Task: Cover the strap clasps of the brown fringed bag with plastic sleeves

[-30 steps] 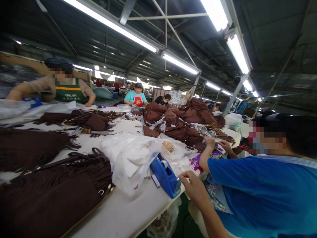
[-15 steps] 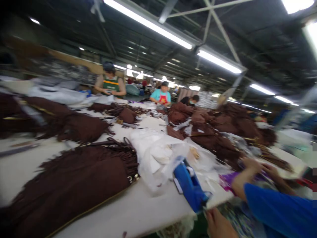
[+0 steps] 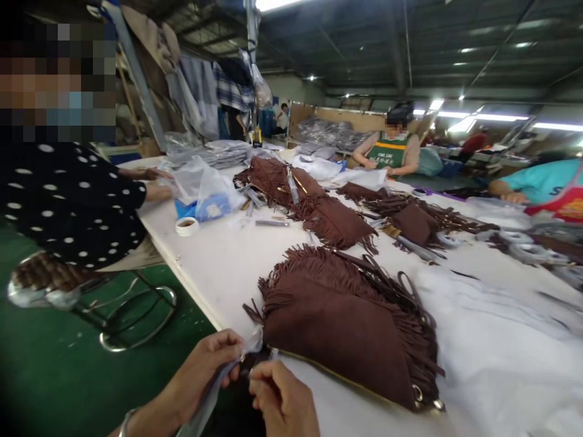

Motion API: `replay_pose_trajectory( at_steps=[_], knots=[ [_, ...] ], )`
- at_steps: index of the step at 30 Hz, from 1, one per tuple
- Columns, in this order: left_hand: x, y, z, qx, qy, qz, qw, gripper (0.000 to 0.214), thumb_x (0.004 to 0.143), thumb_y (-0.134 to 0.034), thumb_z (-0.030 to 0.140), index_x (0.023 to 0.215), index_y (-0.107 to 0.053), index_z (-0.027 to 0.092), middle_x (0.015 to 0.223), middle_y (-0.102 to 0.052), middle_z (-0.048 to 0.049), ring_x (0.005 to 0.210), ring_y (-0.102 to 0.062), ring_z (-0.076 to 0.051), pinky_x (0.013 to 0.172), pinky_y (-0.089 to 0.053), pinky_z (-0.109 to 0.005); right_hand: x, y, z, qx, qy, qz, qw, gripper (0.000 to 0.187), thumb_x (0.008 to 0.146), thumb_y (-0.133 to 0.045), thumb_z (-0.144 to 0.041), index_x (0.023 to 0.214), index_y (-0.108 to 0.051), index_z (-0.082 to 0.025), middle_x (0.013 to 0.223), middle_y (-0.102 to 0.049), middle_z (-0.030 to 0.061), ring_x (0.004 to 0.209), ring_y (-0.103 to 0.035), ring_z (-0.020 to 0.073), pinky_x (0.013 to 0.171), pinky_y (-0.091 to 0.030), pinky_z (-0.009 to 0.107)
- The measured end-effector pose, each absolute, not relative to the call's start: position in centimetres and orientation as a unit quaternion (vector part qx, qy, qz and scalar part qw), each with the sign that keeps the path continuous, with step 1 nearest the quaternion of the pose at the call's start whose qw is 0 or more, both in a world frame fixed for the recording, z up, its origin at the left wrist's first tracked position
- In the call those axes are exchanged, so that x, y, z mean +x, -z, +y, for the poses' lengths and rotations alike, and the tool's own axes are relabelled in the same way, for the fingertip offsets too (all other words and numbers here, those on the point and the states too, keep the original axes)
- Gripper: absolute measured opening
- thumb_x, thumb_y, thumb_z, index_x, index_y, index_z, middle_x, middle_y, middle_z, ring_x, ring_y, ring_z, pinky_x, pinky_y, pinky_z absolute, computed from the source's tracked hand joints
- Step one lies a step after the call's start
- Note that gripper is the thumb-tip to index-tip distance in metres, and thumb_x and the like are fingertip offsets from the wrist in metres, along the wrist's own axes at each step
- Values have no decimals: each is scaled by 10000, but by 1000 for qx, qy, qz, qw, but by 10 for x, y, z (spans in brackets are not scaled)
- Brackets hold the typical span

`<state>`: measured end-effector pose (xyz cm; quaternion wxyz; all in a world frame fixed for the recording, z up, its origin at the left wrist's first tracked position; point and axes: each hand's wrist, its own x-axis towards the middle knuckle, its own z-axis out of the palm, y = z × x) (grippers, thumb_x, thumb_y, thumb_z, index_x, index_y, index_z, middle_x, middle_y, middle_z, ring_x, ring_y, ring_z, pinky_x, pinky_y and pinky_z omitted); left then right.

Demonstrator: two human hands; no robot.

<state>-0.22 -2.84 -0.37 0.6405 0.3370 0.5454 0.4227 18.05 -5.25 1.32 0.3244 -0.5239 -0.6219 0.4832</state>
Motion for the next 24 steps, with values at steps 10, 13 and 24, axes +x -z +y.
replay_pose_trajectory(
  at_steps=[10, 13, 24],
  knots=[
    [-6, 9, -23, 364, -424, 547, 623, 238, 771, -619, 381, 789, -593, 144, 576, -641, -37, 451, -526, -122, 436, -365, -194, 141, -2, -18, -520, -402, -687, 309, 302, 945, -443, -354, 724, -607, -230, 607, -588, -35, 547, -545, 134, 522, -351, 215],
    [-7, 7, -22, 382, -403, 558, 617, 242, 780, -584, 384, 802, -601, 144, 528, -633, -36, 410, -495, -115, 419, -340, -190, 140, 3, -17, -528, -372, -700, 305, 304, 953, -435, -364, 766, -638, -235, 647, -627, -21, 553, -554, 137, 524, -371, 210],
    [-10, 13, -21, 370, -416, 529, 640, 259, 788, -602, 404, 813, -593, 147, 538, -631, -22, 423, -497, -111, 439, -354, -198, 134, 26, -19, -566, -281, -718, 290, 319, 948, -411, -437, 847, -685, -307, 641, -684, -4, 490, -614, 176, 492, -445, 241]
  ],
)
